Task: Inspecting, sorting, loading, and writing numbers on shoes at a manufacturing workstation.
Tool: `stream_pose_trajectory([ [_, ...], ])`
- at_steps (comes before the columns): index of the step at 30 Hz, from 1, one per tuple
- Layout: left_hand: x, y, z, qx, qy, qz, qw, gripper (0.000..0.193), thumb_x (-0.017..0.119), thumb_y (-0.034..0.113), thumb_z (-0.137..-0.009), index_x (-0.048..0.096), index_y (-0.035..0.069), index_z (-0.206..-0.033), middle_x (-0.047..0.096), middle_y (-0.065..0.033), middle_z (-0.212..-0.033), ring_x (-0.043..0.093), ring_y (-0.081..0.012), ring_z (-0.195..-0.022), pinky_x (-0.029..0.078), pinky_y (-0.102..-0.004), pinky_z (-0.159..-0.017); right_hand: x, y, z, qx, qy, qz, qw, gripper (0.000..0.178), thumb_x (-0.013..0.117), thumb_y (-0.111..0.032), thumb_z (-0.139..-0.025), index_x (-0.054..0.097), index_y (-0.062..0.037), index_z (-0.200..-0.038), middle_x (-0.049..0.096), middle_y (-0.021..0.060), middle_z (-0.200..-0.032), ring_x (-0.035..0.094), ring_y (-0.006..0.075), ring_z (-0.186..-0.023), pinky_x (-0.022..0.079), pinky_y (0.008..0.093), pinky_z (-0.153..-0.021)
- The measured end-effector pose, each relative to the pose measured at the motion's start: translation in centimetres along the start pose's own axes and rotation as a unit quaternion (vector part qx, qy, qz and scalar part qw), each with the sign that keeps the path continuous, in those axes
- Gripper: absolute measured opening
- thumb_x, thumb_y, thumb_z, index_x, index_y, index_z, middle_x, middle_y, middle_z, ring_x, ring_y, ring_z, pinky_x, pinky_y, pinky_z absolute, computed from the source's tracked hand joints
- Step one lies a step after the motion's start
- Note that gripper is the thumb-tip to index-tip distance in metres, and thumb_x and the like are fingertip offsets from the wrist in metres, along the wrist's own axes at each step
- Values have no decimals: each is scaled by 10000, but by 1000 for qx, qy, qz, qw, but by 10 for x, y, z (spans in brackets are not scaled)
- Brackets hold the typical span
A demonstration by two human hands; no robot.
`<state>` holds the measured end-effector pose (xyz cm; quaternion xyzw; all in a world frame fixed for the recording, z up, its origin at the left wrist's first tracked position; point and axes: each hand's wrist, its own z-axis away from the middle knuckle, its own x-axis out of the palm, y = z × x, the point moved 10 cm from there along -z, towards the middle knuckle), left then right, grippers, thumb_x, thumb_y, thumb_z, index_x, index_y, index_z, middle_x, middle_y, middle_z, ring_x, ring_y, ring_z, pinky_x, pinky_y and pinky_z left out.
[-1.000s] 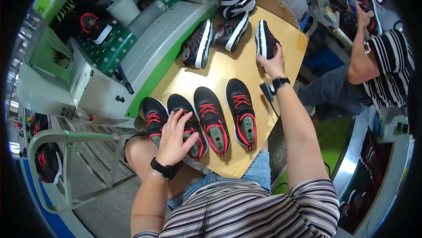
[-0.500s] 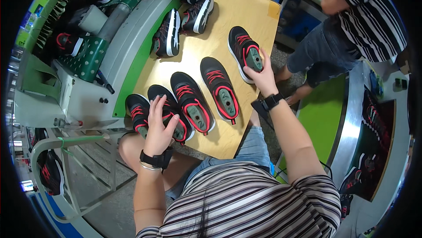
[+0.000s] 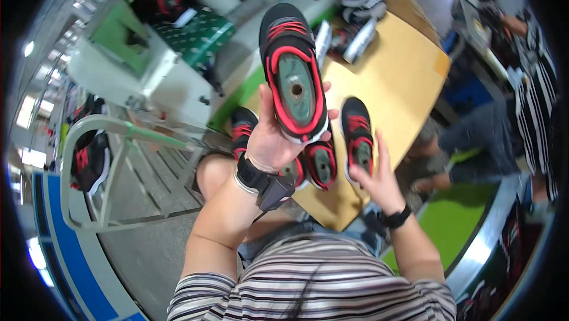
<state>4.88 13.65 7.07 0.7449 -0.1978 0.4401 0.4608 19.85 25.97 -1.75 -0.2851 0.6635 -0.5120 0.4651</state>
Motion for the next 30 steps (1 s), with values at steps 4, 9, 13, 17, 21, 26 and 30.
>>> stream_pose_trajectory([
  [4, -49, 112, -20, 137, 149, -47, 978, 872, 428, 743, -893, 457, 26, -1388, 558, -128, -1324, 585, -352, -1107, 533, -498, -920, 20, 43, 20, 54, 52, -63, 995, 932, 719, -27, -830, 133, -16, -1555, 351, 216, -1502, 384, 282, -1389, 336, 380, -1132],
  [9, -135, 199, -24, 168, 241, -15, 956, 902, 478, 714, -891, 464, -56, -1362, 534, -291, -1303, 533, -448, -1210, 491, -510, -1029, -27, 42, 3, 82, 167, -203, 961, 624, 594, -1, -885, 371, 9, -1468, 485, 130, -1425, 502, 233, -1287, 361, 341, -1111],
  [13, -140, 201, -27, 206, 225, -12, 952, 892, 422, 696, -923, 410, -55, -1403, 480, -297, -1359, 490, -449, -1252, 437, -507, -1080, -52, -26, -67, -24, 137, -283, 949, 575, 587, -35, -909, 394, -3, -1450, 496, 125, -1407, 488, 204, -1290, 364, 334, -1107],
  [17, -125, 187, -15, 170, 133, 112, 970, 901, 454, 619, -954, 268, -92, -1475, 307, -323, -1511, 316, -454, -1408, 268, -527, -1200, -26, -158, -211, -210, 75, -248, 943, 587, 662, -133, -922, 396, -31, -1436, 524, 118, -1357, 503, 185, -1254, 386, 321, -1079],
  [21, -105, 167, -15, 92, 114, 75, 986, 755, 423, 531, -1012, 314, -58, -1472, 320, -305, -1521, 337, -425, -1415, 307, -527, -1176, 16, -204, -359, -251, 62, 25, 966, 704, 733, -327, -876, 422, -93, -1463, 557, 181, -1350, 525, 255, -1255, 401, 343, -1063],
  [26, -69, 85, 29, -95, 153, -423, 888, 630, 526, 342, -1017, 325, -6, -1503, 369, -190, -1544, 437, -321, -1380, 336, -437, -1143, 52, -155, -414, -206, 138, 200, 948, 785, 656, -272, -901, 236, -146, -1553, 430, 219, -1487, 436, 402, -1354, 359, 507, -1111],
  [30, -57, 22, 84, -168, 60, -871, 458, 792, 689, 437, -877, 358, 111, -1519, 264, -220, -1584, 258, -391, -1466, 159, -634, -1148, 43, -79, -361, -128, 81, 483, 862, 761, 549, -519, -917, 310, -138, -1530, 255, 195, -1591, 216, 416, -1471, 132, 683, -1134],
])
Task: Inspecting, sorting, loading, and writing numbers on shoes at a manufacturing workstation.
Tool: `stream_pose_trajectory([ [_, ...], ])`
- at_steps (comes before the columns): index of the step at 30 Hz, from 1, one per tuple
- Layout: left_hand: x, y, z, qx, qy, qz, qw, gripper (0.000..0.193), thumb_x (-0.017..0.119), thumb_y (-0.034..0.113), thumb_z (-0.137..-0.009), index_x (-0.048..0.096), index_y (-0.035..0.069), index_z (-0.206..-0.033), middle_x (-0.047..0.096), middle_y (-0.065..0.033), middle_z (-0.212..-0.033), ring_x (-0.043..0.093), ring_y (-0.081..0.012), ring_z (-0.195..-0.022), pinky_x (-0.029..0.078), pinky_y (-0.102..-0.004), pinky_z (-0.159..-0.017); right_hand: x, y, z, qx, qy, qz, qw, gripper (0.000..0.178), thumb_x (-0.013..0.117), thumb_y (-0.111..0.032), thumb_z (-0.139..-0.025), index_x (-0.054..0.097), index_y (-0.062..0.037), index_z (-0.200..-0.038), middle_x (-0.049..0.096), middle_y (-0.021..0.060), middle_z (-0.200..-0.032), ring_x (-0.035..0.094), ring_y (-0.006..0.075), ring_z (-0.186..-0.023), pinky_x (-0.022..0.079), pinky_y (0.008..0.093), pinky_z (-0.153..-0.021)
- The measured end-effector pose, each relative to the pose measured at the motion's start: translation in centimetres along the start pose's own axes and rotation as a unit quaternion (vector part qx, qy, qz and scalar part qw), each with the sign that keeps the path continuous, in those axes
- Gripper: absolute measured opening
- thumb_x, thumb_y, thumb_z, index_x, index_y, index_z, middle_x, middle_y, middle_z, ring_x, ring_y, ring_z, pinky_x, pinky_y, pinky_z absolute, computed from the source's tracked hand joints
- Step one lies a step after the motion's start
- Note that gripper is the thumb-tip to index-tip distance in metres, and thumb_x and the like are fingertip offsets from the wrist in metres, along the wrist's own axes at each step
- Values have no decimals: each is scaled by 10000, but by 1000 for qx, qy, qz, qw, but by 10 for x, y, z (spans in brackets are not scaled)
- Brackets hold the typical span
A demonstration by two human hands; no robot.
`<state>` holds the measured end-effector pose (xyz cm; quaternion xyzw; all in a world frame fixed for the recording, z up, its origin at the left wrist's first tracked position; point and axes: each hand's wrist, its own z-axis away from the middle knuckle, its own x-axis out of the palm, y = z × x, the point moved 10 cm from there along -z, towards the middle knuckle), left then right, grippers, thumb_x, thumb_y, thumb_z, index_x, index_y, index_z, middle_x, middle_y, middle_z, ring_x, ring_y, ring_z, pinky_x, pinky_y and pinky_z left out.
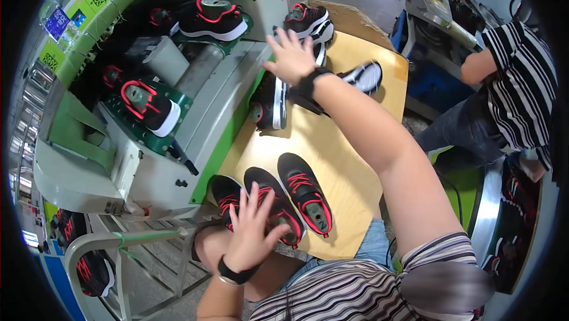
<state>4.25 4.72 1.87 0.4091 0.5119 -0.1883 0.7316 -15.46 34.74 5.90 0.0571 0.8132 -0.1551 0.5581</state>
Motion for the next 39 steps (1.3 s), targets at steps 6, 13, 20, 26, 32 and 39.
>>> stream_pose_trajectory([
  [6, 32, 3, 6, -8, 31, 23, 999, 835, 716, 459, -831, 362, 105, -1499, 287, -216, -1568, 290, -409, -1437, 133, -660, -1122, 29, 139, 159, 134, -87, 66, 985, 756, 650, -577, -821, 494, -107, -1392, 197, 208, -1601, 95, 378, -1506, 84, 762, -1088],
  [13, 32, 9, 6, 2, 21, 27, 999, 802, 713, 379, -843, 352, 61, -1485, 275, -212, -1570, 299, -364, -1442, 102, -607, -1158, -47, 137, 288, 128, 207, -88, 966, 756, 855, -216, -641, 454, -103, -1271, 162, 268, -1580, 96, 529, -1454, 184, 624, -1160],
  [20, 35, 10, 8, 10, 37, 14, 999, 783, 699, 358, -857, 345, 59, -1488, 270, -199, -1574, 310, -346, -1436, 101, -576, -1171, -32, 173, 347, 321, 205, -243, 892, 1206, 844, -218, -680, 37, -50, -1561, 12, 311, -1596, 117, 438, -1489, 194, 455, -1194],
  [26, 34, 12, 7, 14, 42, 18, 999, 811, 707, 345, -862, 310, 57, -1508, 261, -222, -1575, 294, -385, -1437, 140, -568, -1164, -20, 160, 337, 354, 265, -378, 814, 1096, 732, -110, -768, -18, -33, -1564, 289, 265, -1518, 371, 333, -1376, 343, 373, -1111],
  [32, 16, 33, 9, 38, 119, 281, 951, 1019, 715, 220, -850, 22, -47, -1548, 116, -263, -1612, 122, -387, -1503, 133, -444, -1210, -16, 104, 338, 261, 205, -760, 559, 889, 598, 64, -849, 106, -63, -1578, 417, 122, -1466, 484, 205, -1283, 393, 337, -1089],
  [39, 12, 62, -11, 105, -53, 810, 575, 913, 457, 624, -934, 119, 64, -1570, 267, -147, -1594, 348, -305, -1428, 295, -466, -1168, -108, -61, 319, -20, -36, -728, 684, 1161, 840, -215, -764, 35, -57, -1586, 152, 146, -1628, 192, 265, -1497, 168, 390, -1202],
])
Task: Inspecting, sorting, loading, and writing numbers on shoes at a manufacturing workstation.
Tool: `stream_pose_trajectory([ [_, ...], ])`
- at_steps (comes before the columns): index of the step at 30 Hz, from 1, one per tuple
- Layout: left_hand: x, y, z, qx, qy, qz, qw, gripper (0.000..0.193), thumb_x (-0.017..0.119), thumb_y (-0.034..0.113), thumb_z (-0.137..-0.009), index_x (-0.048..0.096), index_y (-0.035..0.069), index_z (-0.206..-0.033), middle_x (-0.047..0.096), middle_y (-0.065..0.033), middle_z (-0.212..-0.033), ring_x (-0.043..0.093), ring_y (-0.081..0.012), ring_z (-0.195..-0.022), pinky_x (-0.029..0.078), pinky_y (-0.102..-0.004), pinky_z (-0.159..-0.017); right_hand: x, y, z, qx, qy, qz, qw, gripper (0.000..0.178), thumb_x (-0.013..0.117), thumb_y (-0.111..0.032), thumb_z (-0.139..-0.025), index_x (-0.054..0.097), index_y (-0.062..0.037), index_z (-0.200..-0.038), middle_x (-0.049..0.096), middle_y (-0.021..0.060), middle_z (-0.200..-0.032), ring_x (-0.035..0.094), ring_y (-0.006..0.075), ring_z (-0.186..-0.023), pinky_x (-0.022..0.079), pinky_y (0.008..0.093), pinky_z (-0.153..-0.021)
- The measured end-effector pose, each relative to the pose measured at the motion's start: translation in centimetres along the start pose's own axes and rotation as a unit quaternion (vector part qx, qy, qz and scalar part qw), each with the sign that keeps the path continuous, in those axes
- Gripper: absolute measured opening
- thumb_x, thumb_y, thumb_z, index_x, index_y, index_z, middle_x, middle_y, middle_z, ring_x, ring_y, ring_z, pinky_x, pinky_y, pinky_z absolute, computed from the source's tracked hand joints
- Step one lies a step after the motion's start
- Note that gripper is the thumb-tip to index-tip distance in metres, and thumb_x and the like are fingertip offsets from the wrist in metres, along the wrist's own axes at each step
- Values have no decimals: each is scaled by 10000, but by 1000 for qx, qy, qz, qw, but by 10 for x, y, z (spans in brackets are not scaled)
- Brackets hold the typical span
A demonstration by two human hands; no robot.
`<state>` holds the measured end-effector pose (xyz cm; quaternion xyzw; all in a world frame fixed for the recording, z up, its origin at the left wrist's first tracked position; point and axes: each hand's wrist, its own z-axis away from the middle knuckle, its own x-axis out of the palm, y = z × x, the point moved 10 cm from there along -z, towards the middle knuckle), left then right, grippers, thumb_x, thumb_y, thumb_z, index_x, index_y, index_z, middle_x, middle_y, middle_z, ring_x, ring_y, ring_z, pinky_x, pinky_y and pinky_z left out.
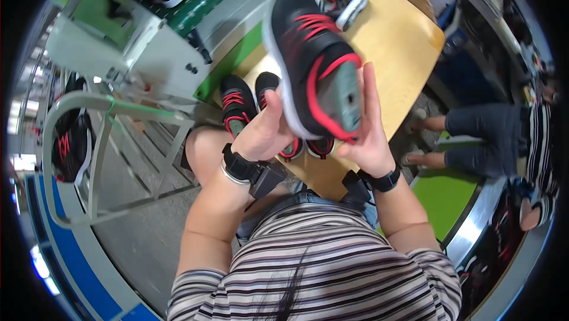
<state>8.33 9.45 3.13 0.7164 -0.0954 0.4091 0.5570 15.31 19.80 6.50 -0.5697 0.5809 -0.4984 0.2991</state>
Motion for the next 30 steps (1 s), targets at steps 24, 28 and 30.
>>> stream_pose_trajectory([
  [24, -103, 147, -62, 193, 127, 163, 959, 553, 525, 430, -1001, 462, 47, -1394, 557, -137, -1359, 534, -368, -1255, 442, -492, -1085, -94, 80, 39, 204, 201, 186, 940, 452, 678, -103, -905, 526, -7, -1320, 596, 90, -1173, 555, 160, -1112, 438, 292, -979],
  [28, -97, 151, -56, 159, 87, 11, 983, 504, 562, 206, -999, 402, 29, -1443, 477, -186, -1448, 511, -347, -1307, 422, -443, -1101, -120, 39, -33, 127, 212, 191, 950, 454, 686, -134, -910, 530, 9, -1311, 606, 94, -1189, 573, 167, -1096, 450, 296, -977],
  [30, -111, 151, -52, 152, 122, -87, 977, 505, 568, 205, -999, 399, 29, -1442, 456, -189, -1479, 551, -298, -1279, 467, -404, -1035, -116, 12, -96, 58, 195, 183, 962, 452, 688, -142, -912, 536, 16, -1307, 614, 88, -1188, 574, 159, -1100, 447, 295, -981],
])
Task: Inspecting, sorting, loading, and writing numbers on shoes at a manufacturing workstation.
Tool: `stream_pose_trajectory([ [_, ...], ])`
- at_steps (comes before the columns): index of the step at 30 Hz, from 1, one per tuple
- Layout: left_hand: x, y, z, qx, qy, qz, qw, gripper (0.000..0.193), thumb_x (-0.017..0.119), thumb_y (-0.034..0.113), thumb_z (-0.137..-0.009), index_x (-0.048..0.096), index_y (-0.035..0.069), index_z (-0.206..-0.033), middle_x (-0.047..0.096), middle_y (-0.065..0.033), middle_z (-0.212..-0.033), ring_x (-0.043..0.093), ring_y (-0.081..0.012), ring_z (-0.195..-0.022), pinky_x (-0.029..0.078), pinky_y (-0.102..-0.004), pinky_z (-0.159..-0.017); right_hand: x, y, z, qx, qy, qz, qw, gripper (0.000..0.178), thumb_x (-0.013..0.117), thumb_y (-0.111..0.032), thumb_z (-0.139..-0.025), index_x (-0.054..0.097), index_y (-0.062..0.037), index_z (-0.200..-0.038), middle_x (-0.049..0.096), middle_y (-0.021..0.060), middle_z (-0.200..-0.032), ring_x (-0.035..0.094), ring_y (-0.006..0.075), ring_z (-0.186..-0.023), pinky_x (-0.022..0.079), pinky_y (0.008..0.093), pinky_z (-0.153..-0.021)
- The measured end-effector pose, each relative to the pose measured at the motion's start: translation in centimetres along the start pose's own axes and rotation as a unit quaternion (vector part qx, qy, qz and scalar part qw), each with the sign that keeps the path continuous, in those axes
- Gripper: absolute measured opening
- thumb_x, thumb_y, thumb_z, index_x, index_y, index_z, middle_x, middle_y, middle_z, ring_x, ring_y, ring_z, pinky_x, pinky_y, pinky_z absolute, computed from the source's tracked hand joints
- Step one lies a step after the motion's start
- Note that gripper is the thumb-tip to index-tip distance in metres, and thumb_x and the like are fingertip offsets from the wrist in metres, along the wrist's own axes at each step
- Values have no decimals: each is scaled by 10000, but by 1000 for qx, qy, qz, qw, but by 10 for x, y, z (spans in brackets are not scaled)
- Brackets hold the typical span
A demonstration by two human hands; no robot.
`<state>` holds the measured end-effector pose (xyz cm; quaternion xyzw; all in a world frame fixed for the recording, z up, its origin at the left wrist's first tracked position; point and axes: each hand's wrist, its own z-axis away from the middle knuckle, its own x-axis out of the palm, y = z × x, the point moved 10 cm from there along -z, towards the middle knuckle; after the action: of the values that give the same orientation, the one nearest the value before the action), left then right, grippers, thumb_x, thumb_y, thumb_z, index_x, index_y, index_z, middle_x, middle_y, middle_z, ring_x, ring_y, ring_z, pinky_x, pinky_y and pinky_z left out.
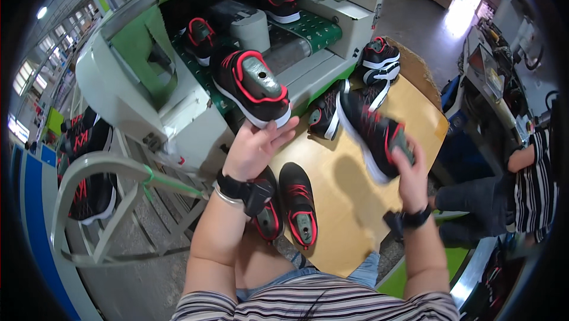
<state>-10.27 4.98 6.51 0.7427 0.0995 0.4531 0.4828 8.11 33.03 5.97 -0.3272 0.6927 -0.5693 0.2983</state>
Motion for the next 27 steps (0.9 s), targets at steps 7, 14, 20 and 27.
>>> stream_pose_trajectory([
  [7, -45, -35, -3, -29, 18, -73, 997, 471, 606, 416, -975, 613, -30, -1127, 721, -164, -895, 709, -277, -834, 544, -395, -758, 109, -101, -211, -151, -48, 108, 981, 551, 743, -260, -867, 564, 15, -1310, 627, 92, -1210, 583, 159, -1101, 448, 284, -971],
  [14, -40, -34, 4, -5, 38, -8, 999, 416, 499, 335, -1041, 605, -55, -1139, 709, -172, -942, 698, -283, -899, 529, -417, -871, 179, -66, -284, -184, -113, 230, 949, 592, 762, -329, -817, 595, -29, -1299, 674, 176, -1178, 649, 264, -1059, 487, 341, -932],
  [20, -24, -20, -5, 47, -85, 40, 994, 397, 479, 160, -1034, 470, -19, -1388, 640, -191, -1198, 617, -290, -1138, 452, -431, -1037, 165, -90, -252, -302, 87, 347, 884, 875, 744, -404, -835, 319, 54, -1448, 404, 283, -1393, 410, 434, -1314, 361, 447, -1099],
  [27, -44, -8, -7, 81, -50, 17, 995, 473, 485, 92, -985, 444, 64, -1456, 605, -176, -1283, 620, -278, -1112, 450, -378, -965, 112, -22, -154, -127, -147, 535, 822, 884, 659, -524, -868, 279, -77, -1530, 258, 258, -1569, 206, 449, -1464, 211, 561, -1171],
])
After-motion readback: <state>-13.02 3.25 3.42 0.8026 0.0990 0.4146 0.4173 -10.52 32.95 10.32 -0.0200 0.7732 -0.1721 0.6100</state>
